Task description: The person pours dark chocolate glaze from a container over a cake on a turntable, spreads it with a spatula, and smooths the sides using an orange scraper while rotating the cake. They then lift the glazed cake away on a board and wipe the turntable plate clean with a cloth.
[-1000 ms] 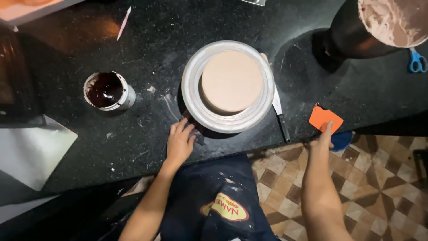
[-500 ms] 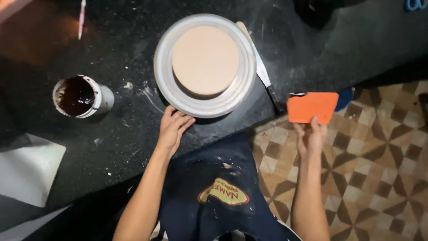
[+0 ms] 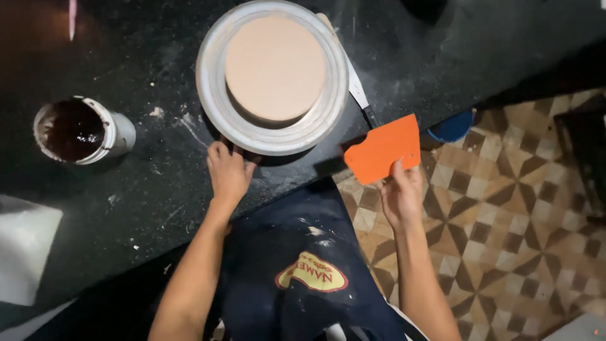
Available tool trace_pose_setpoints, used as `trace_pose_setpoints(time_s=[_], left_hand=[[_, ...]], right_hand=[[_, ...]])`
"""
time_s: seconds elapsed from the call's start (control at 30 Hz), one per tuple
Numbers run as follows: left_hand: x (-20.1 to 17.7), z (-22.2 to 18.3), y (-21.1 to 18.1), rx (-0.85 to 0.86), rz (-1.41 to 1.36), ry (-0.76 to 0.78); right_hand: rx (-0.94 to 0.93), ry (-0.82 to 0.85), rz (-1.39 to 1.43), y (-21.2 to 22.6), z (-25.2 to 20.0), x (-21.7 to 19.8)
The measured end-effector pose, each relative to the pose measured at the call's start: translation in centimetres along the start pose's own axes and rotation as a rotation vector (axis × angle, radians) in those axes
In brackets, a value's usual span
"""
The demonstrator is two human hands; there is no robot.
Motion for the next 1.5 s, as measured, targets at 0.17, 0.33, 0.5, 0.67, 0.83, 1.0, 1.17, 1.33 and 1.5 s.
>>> trace_pose_setpoints(time_s=[0.17,0.33,0.5,0.67,0.83,1.0,1.17,1.33,1.5], left_hand=[[0.1,-6.1,5.5,-0.24,-0.713,-0.206],[-7.0,-7.5,-3.3,-0.226,-1.68,-0.556],[-7.1,-7.9,-1.9,-0.056,-0.82,-0.831],[-4.8,-9.2,3.6,-0.159,-0.883,-0.766],[-3.5,-6.4,6.7,-0.326,-0.62,-0.543],[-2.5,0.6,3.6,-0.279,-0.884,-0.263],[0.0,-0.1,0.5,-0.662,-1.529,-0.043],[-1.5,0.2,-0.5,-0.838,-1.534,0.054],[-4.1,3.3,3.1,-0.727,-1.638,-0.005]], right_hand=[[-0.175,0.206,-0.682,0.2,-2.5,6.5],[-0.504,0.604,-1.124,-1.5,-5.3,21.5],[-0.023,0.696,-0.838,-5.2,-5.9,26.4],[0.003,0.662,-0.657,-2.9,-5.9,23.8],[0.073,0.65,-0.755,1.2,-7.2,14.1],[0.226,0.746,-0.915,1.8,-10.6,9.2],[-0.215,-0.036,-0.958,3.7,-2.8,6.2],[-0.25,-0.136,-0.752,1.8,2.4,6.7],[-0.421,-0.108,-0.816,2.1,5.2,10.2]])
Point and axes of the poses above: each hand's wrist, its own z-axis towards the middle knuckle, its own x-axis out of the palm, y = z × x, the point moved 4 cm from there along z, towards the middle knuckle, and after that the axes turned 14 degrees about -z, right-handed, at the moved point
